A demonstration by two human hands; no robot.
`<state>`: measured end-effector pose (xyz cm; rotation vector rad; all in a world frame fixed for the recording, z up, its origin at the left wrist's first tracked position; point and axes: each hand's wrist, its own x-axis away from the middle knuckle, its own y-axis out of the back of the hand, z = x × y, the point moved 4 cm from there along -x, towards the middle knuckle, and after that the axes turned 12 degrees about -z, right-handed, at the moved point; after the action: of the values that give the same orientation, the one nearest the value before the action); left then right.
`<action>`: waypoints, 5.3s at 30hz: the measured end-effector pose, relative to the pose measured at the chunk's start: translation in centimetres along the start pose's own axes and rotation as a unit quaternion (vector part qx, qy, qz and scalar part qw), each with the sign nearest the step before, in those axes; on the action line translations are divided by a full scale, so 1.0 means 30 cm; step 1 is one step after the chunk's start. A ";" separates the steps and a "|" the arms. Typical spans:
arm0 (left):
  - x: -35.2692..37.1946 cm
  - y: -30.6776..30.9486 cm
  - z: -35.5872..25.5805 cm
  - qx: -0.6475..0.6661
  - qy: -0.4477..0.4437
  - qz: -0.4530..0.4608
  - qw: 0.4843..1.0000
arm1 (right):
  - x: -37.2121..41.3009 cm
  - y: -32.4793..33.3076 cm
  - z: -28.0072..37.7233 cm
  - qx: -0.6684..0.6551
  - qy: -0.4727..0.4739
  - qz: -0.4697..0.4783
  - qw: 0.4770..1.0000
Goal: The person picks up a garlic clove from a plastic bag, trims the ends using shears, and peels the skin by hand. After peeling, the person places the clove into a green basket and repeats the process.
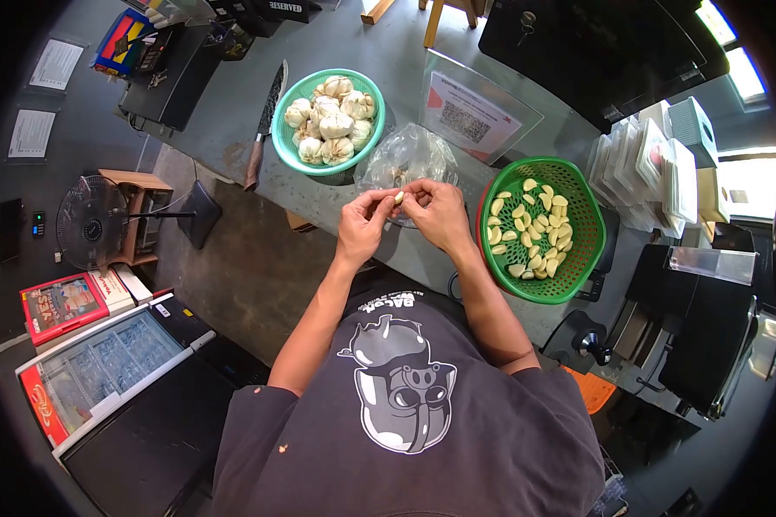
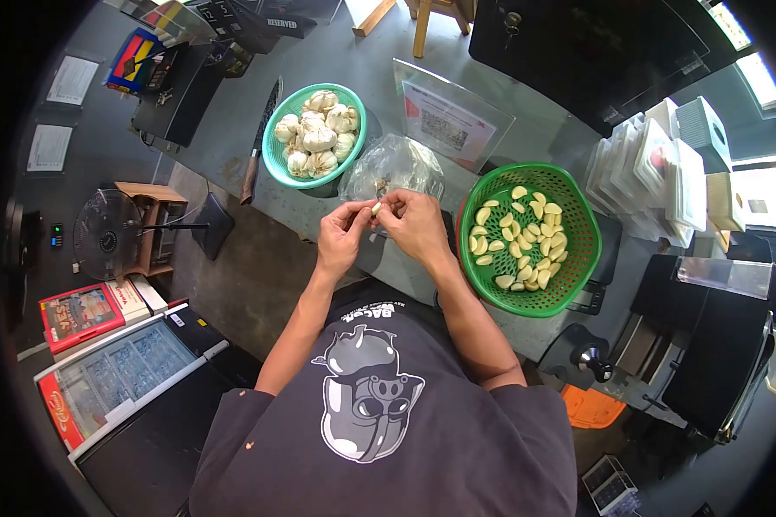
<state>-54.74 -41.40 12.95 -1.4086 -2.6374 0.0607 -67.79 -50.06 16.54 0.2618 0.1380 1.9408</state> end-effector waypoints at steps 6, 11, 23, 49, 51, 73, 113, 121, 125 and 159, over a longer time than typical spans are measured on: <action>0.000 -0.006 -0.003 0.022 0.014 0.001 1.000 | -0.002 0.002 -0.014 -0.017 -0.033 0.017 0.999; 0.004 0.001 0.014 0.063 0.067 -0.018 0.996 | 0.006 -0.031 -0.078 -0.125 -0.082 0.019 0.989; 0.007 -0.004 0.004 0.010 0.009 -0.003 1.000 | -0.002 -0.008 -0.051 -0.051 -0.031 0.018 0.998; 0.000 -0.001 0.007 -0.049 -0.022 -0.048 0.997 | -0.003 -0.025 -0.097 -0.103 -0.055 0.007 0.993; 0.002 -0.003 0.000 -0.058 -0.030 -0.049 0.997 | -0.002 -0.022 -0.090 -0.099 -0.054 -0.006 0.994; -0.001 -0.012 -0.006 0.047 0.029 -0.032 0.998 | -0.005 -0.006 -0.063 -0.021 0.038 -0.030 0.999; 0.007 -0.006 -0.006 0.226 0.146 0.006 0.963 | -0.024 -0.003 -0.076 0.024 0.079 -0.079 0.993; -0.002 0.021 0.032 0.204 0.136 -0.014 0.970 | -0.020 -0.017 -0.062 0.001 0.105 -0.077 0.992; -0.002 0.019 0.019 0.185 0.133 -0.019 0.974 | -0.025 -0.006 -0.061 0.068 0.077 -0.066 0.993; -0.008 0.014 -0.036 -0.075 -0.070 -0.054 0.993 | -0.007 -0.015 0.027 0.011 0.175 -0.043 0.984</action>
<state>-54.10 -41.42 13.96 -1.3469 -2.8829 -0.0537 -67.10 -50.12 17.20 -0.0729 0.3965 1.8843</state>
